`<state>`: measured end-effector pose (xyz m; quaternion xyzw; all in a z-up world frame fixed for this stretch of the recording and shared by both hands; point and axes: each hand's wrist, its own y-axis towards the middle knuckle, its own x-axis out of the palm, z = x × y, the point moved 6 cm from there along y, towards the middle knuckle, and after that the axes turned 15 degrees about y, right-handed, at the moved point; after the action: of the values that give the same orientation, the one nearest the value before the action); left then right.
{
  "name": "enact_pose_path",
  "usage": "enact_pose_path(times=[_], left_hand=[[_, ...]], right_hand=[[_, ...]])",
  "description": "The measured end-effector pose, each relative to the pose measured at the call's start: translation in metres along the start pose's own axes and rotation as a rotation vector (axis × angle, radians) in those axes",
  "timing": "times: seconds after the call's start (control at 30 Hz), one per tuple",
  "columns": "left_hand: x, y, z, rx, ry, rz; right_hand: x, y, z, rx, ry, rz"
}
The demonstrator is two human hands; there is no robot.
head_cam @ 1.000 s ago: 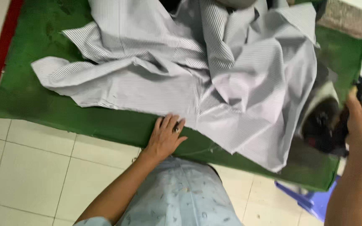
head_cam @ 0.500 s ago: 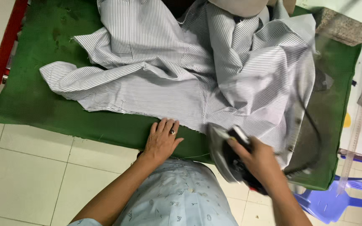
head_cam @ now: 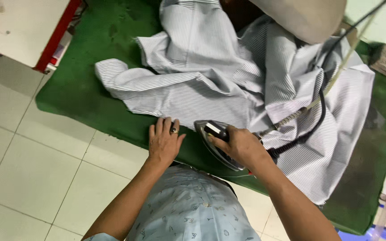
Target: The person irons a striped shirt on a green ironing board, repeatedly smoothing the fabric with an electric iron and adjusting the shirt's position to reach different sections. The person uses both hands to spread and align the shirt while applying the iron to remove wrinkles.
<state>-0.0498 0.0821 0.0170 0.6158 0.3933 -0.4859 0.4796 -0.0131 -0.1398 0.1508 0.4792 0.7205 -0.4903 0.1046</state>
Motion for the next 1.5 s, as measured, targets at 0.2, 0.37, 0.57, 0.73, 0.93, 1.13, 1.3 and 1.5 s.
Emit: enact_pose_path(times=[0.2, 0.37, 0.57, 0.73, 0.93, 1.13, 1.3, 1.5], left_hand=[[0.013, -0.017, -0.073, -0.261, -0.085, 0.053], [-0.01, -0.007, -0.128, -1.182, -0.957, -0.183], [0.059, 0.039, -0.121, -1.592, -1.85, -0.076], [0.053, 0.022, -0.19, -1.532, -1.878, 0.249], [0.028, 0.036, -0.239, -1.251, -1.513, 0.309], [0.012, 0.024, -0.238, -1.061, -1.251, 0.08], [0.033, 0.03, -0.263, -0.903, -0.597, -0.094], [0.045, 0.028, -0.284, -0.882, -0.535, -0.132]], right_hand=[[0.014, 0.022, -0.07, -0.169, -0.101, -0.101], [0.024, 0.031, -0.101, -0.215, -0.147, -0.147], [0.022, 0.03, -0.091, -0.289, -0.131, -0.111], [0.016, 0.029, -0.058, -0.215, -0.07, -0.094], [0.038, 0.04, -0.125, -0.191, -0.169, -0.157], [0.079, 0.055, -0.186, -0.308, -0.136, -0.193], [0.091, 0.051, -0.213, -0.304, -0.099, -0.176], [0.094, 0.06, -0.208, -0.222, -0.053, -0.118]])
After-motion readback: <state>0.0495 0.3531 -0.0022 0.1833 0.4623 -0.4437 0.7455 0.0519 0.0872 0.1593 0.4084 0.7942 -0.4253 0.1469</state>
